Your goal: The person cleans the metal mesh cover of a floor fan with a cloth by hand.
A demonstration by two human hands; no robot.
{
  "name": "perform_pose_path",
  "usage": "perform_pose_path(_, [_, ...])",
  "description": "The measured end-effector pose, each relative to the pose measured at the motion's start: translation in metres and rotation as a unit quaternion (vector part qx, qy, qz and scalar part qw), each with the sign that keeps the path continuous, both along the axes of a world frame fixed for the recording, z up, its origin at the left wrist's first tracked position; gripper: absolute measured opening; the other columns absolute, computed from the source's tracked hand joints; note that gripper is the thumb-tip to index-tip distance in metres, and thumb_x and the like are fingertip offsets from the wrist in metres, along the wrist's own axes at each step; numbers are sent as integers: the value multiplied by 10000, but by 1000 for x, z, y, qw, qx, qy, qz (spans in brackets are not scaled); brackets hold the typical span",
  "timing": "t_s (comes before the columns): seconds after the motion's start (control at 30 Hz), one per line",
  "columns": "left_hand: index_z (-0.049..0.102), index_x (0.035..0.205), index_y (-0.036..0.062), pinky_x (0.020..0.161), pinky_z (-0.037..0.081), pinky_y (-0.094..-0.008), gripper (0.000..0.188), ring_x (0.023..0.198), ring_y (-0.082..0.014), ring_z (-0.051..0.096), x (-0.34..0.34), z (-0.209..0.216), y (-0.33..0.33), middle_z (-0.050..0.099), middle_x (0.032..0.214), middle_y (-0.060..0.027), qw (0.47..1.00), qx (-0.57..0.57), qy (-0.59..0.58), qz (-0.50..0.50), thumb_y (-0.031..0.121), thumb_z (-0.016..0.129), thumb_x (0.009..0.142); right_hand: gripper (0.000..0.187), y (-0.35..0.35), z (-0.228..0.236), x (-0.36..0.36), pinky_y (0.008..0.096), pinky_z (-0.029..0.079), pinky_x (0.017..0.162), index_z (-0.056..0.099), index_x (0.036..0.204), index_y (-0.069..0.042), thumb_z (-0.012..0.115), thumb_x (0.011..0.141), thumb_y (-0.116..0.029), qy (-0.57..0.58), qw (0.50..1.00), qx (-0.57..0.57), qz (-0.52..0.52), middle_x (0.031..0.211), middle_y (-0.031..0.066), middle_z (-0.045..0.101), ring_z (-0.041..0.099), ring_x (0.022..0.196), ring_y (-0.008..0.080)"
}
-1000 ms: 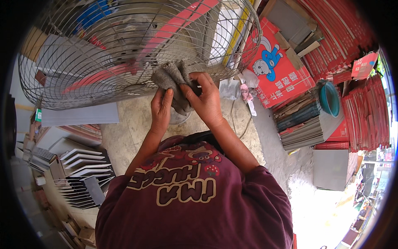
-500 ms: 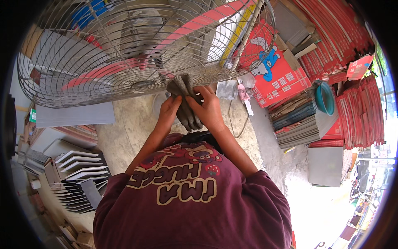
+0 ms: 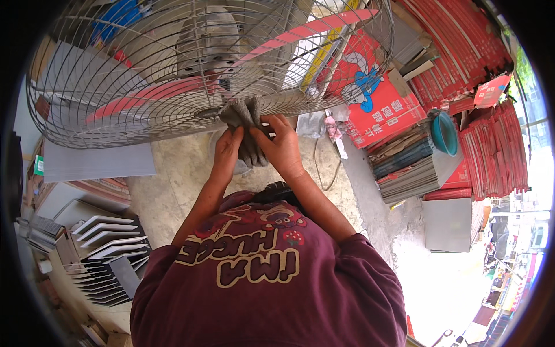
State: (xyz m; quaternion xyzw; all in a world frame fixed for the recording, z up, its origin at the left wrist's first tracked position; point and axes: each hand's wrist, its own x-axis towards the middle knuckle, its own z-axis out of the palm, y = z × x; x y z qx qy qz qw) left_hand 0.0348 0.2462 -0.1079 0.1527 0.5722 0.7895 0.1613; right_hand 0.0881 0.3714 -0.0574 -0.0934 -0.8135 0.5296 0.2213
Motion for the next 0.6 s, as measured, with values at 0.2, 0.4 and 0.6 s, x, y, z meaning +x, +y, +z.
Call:
perform_pose_path(0.2, [556, 995, 2, 694, 407, -230, 268, 770, -68, 474, 8, -4, -16, 570, 844, -11, 1000, -14, 28, 3, 257, 492, 943, 248, -13, 8, 12, 269, 506, 613, 584, 977, 15, 681, 764, -66, 6, 999, 11, 32, 938, 95, 561, 614, 794, 182])
perform_pose_path(0.4, [547, 989, 8, 663, 387, -215, 213, 743, -59, 445, 14, 35, -11, 553, 823, 12, 988, 65, 107, 93, 209, 494, 942, 244, -18, 44, 7, 259, 512, 630, 579, 946, -21, 690, 729, -14, 108, 990, 59, 63, 937, 77, 563, 586, 795, 161])
perform_pose_path(0.6, [545, 947, 7, 645, 377, -209, 207, 731, -53, 432, 5, 51, 3, 544, 807, 15, 991, 36, 105, 70, 210, 504, 940, 230, 2, 60, -1, 256, 507, 624, 584, 934, -8, 700, 737, -38, 117, 991, 41, 42, 938, 83, 574, 591, 784, 159])
